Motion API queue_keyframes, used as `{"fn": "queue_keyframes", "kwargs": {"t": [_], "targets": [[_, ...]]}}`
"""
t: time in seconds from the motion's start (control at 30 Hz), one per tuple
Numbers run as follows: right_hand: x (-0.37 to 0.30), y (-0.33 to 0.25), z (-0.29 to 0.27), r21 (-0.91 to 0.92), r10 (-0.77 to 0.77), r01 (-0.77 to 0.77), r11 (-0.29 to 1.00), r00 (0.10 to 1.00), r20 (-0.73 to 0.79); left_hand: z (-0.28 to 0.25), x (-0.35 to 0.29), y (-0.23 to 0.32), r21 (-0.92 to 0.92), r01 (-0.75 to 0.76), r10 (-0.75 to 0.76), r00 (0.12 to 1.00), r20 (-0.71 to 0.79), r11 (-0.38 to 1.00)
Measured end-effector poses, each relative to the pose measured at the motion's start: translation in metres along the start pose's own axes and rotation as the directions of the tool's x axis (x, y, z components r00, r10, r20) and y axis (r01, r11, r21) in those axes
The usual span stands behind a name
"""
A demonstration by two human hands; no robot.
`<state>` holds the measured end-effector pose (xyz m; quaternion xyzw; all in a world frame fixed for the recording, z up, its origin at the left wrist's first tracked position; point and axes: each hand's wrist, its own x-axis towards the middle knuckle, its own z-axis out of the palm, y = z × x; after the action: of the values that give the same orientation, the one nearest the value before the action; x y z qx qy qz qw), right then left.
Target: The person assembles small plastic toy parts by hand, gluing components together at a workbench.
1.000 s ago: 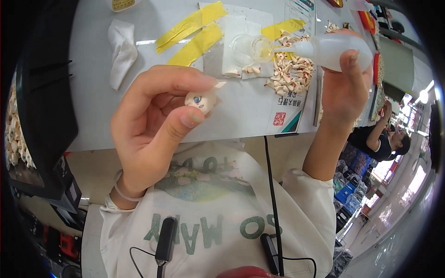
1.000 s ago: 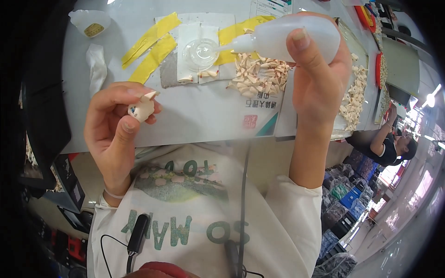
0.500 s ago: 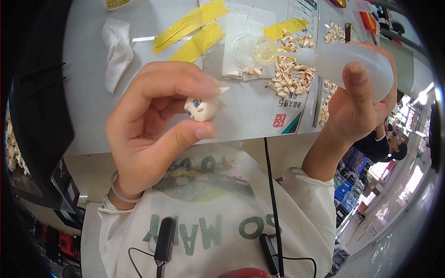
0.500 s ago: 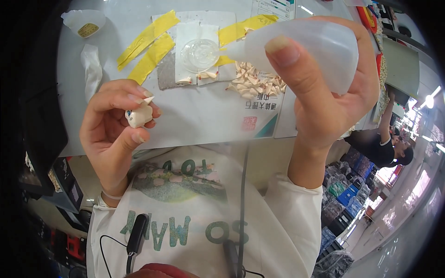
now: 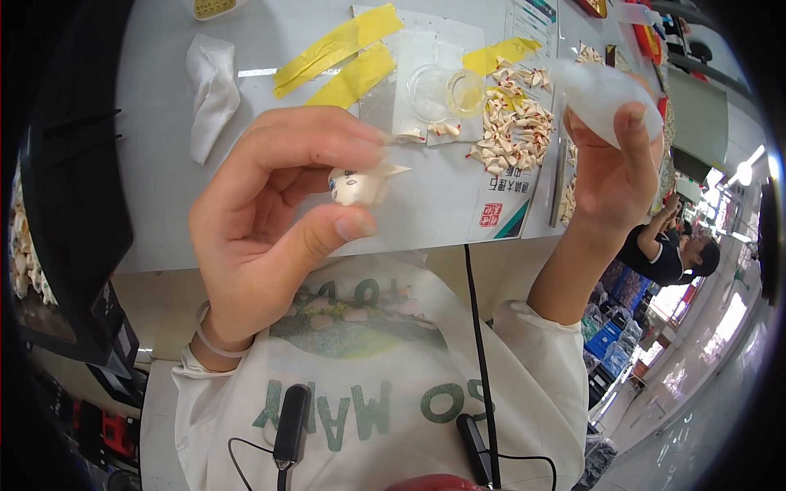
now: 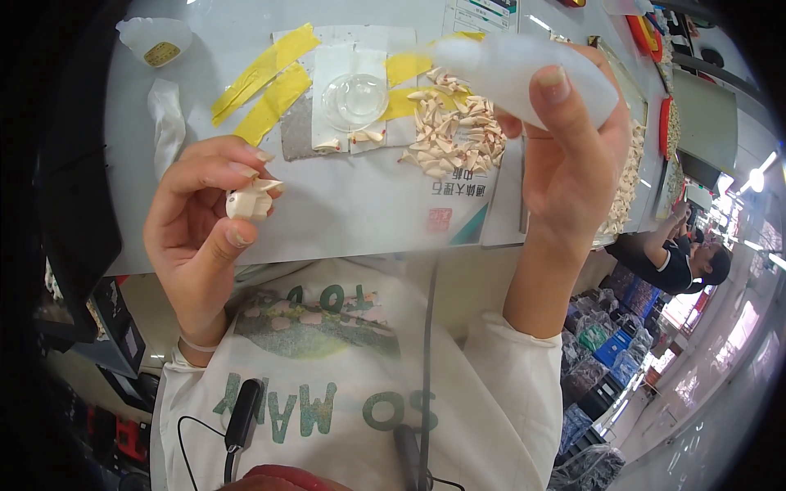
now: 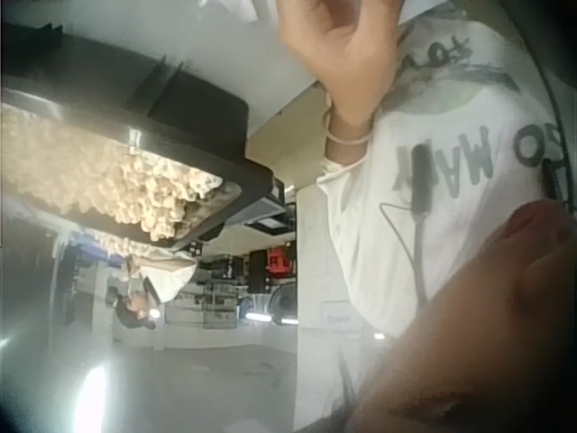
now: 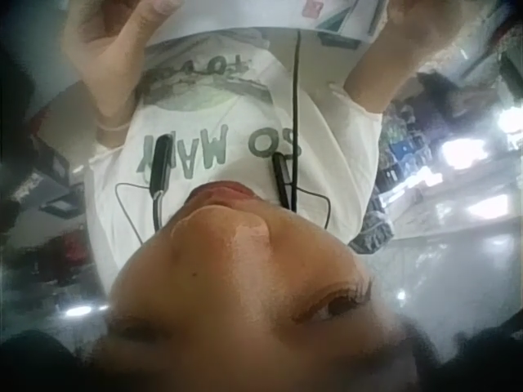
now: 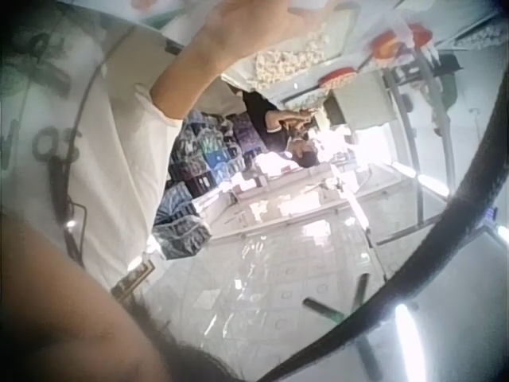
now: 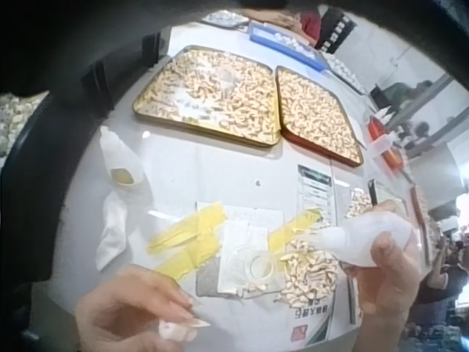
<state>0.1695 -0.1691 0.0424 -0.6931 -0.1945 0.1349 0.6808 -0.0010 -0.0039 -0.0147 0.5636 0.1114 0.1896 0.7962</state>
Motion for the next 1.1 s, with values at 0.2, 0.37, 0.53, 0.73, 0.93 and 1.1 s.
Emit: {"fn": "queue_keyframes", "kwargs": {"t": [0.2,0.37,0.53,0.73,0.93,1.1], "targets": [[0.038,0.02,-0.019,-0.125,-0.054,0.061,0.99,0.997,0.058,0.003,-0.003,0.002,-0.076,0.079,-0.078,0.997,0.008,0.994],[0.063,0.024,0.007,-0.304,-0.145,0.149,0.941,0.989,0.035,0.0,-0.003,0.002,-0.073,0.033,-0.03,0.999,0.038,0.997],[0.063,0.029,0.003,0.081,-0.257,0.244,0.966,0.905,0.339,-0.001,-0.004,0.001,-0.132,0.01,-0.002,0.998,0.061,0.991],[0.03,0.003,-0.08,-0.621,-0.25,0.256,0.741,0.963,0.098,0.006,-0.002,0.005,0.015,0.026,-0.026,0.999,0.024,1.0],[-0.01,0.008,-0.114,-0.805,-0.008,0.122,0.581,0.99,0.144,0.002,-0.001,0.001,-0.045,-0.018,0.022,0.996,0.088,0.999],[-0.014,0.014,-0.102,-0.853,0.011,0.08,0.515,0.995,0.101,0.003,-0.002,-0.001,-0.008,-0.016,0.017,0.998,0.063,1.0]]}}
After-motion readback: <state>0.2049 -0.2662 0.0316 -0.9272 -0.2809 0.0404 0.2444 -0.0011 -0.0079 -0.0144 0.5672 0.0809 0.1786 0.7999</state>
